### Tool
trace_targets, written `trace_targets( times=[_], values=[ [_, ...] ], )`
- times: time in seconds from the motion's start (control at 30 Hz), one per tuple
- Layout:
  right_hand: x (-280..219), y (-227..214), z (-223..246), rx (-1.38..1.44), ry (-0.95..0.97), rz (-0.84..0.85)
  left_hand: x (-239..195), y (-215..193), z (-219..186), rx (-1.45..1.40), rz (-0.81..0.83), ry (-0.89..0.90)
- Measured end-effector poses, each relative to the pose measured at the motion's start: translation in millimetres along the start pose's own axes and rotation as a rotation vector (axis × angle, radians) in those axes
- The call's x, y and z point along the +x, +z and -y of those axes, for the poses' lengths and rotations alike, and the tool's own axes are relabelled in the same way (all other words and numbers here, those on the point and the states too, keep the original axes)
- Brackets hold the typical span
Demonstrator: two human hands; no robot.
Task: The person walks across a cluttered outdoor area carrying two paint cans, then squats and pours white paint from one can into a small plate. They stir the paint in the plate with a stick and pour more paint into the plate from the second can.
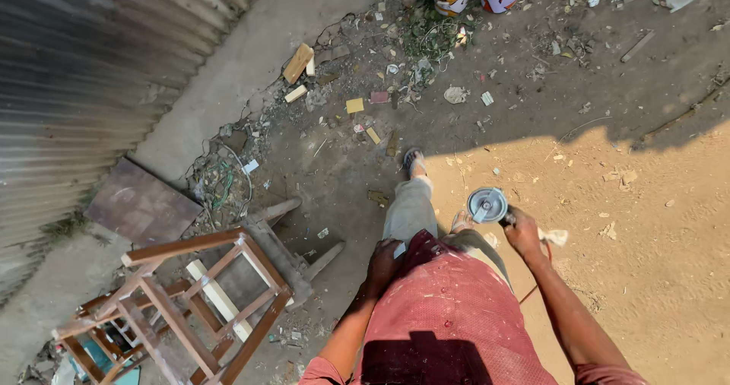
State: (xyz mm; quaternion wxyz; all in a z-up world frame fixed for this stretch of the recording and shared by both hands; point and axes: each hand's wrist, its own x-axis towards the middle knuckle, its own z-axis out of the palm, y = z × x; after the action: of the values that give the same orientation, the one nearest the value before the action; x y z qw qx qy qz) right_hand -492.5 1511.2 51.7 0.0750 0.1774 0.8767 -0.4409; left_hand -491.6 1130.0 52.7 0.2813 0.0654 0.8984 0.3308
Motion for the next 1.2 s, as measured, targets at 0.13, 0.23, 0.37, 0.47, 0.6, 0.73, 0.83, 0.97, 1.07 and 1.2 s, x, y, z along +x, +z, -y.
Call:
trace_targets(
  times=[0.13, 0.23, 0.37, 0.47, 0.6, 0.73, 0.83, 0.97, 1.07, 1.2],
  values=[
    [223, -30, 20, 0.223, -0.304, -0.31, 102, -8, -16, 0.016, 0.029, 0.091],
    [348, -10, 64, 0.318, 0.103, -0.206, 196, -36, -28, 0.052, 0.099, 0.102],
    [434, -3, 119, 0.473, -0.35, -0.049, 274, -91, -42, 0.089, 0.208, 0.079],
    [470, -21, 132, 0.396, -0.291, -0.049, 304, -122, -51, 0.132, 0.232, 0.05],
    [504, -26, 117, 0.052, -0.385, 0.189, 331, -150, -68, 0.159, 0.226, -0.04],
    [457, -11, 92, -0.037, -0.013, 0.718, 311, -209, -71, -0.462, 0.6, -0.377],
    [408, -5, 70, 0.029, -0.056, 0.778, 293, -216, -80, -0.561, 0.597, -0.344],
    [387, -9, 58, -0.134, 0.015, 0.73, 310, -188, -80, -0.444, 0.446, -0.307],
    [378, -12, 79, -0.061, 0.081, 0.697, 332, -197, -61, -0.374, 0.551, -0.331],
    [363, -13, 107, 0.059, 0.445, 0.744, 346, -246, -24, -0.344, 0.756, -0.212]
  ],
)
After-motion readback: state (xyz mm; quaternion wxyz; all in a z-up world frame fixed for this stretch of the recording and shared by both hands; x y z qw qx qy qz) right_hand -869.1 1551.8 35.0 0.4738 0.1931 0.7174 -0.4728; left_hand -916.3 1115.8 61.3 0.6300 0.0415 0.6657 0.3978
